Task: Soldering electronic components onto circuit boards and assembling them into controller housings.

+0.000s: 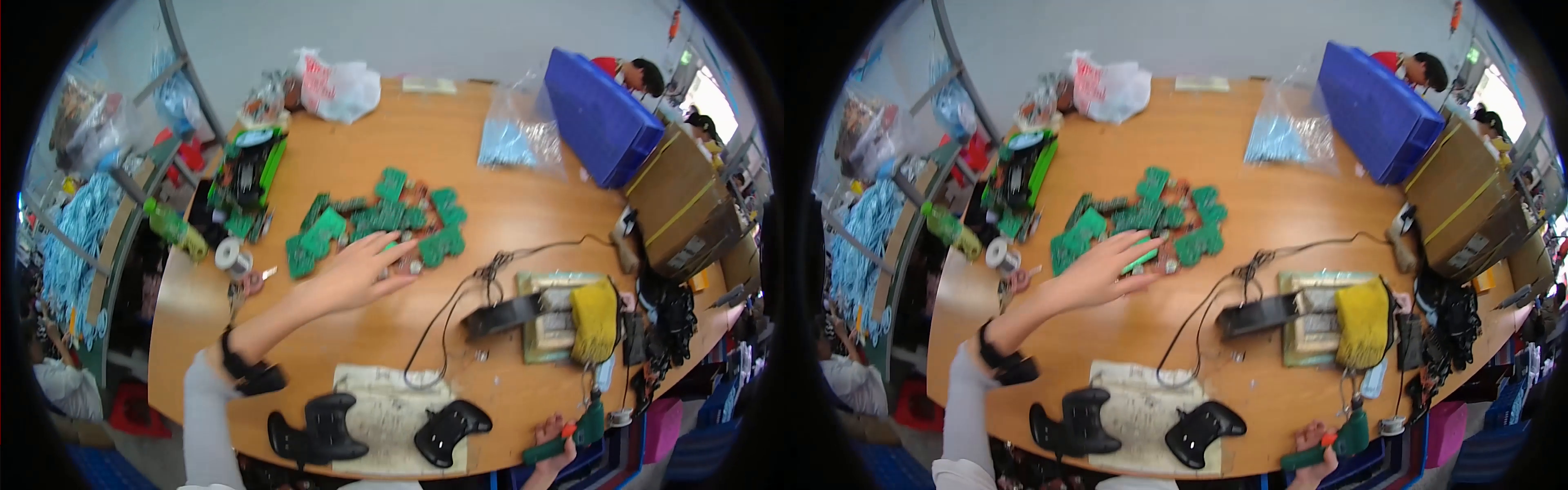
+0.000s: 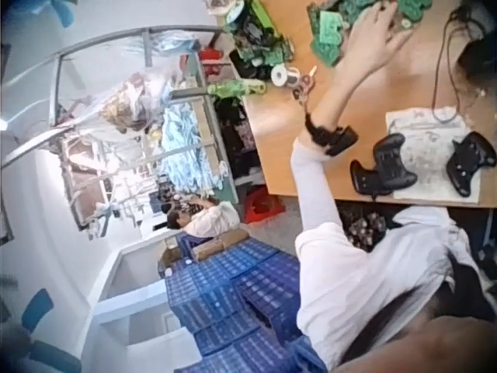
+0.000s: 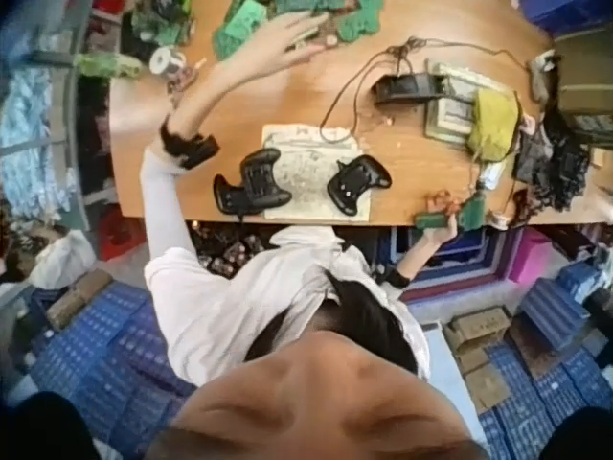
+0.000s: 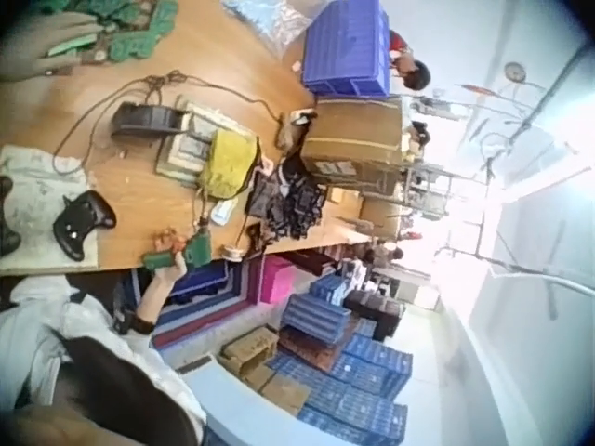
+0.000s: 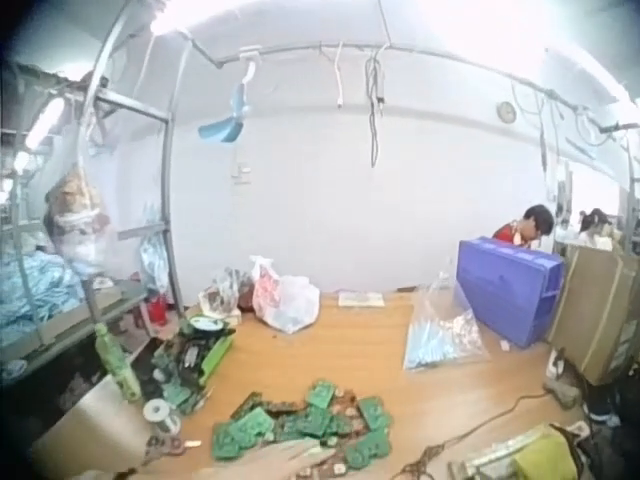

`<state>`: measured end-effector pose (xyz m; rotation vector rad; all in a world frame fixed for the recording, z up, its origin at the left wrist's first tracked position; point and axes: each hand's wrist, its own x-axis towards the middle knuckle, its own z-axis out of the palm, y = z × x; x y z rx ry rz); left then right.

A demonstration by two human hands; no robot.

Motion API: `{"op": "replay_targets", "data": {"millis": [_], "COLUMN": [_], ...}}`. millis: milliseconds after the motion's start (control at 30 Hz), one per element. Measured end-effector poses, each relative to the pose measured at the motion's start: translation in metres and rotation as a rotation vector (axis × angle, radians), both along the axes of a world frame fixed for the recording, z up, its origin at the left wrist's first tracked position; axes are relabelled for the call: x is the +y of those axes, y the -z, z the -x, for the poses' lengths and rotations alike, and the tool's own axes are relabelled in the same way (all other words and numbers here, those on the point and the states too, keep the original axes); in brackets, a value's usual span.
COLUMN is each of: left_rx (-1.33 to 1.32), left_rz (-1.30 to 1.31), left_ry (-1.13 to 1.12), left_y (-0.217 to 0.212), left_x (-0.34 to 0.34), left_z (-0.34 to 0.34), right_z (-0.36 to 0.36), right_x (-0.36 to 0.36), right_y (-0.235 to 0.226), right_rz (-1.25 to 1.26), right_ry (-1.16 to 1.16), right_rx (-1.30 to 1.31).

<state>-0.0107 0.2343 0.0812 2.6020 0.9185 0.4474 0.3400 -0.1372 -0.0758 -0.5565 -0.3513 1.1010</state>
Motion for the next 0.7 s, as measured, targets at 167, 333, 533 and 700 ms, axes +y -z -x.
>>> {"op": "replay_targets", "data": {"millis": [167, 333, 533, 700], "left_rx": [0.199, 0.427, -0.044, -0.348], "left_rz": [0.190, 0.138, 0.181, 0.131], "left_ry": [0.111, -0.127, -0.194, -0.481], "left_y": [-0.002, 0.032, 0.031, 0.018], "left_x": [-0.154, -0.237, -0.224, -0.199], "left_z": [0.088, 0.092, 0.055, 0.054], "right_z": [-0.002, 0.025, 0.055, 0.064], "right_x": [0.006, 0.024, 0.019, 0.019], "right_y": [-0.005, -0.026, -0.029, -0.037], "right_rz": [-0.037, 0.028, 0.096, 0.088], "right_ry": [-0.073, -0.176, -0.200, -0.255], "right_rx": [-0.011, -0.040, -0.017, -0.004]}}
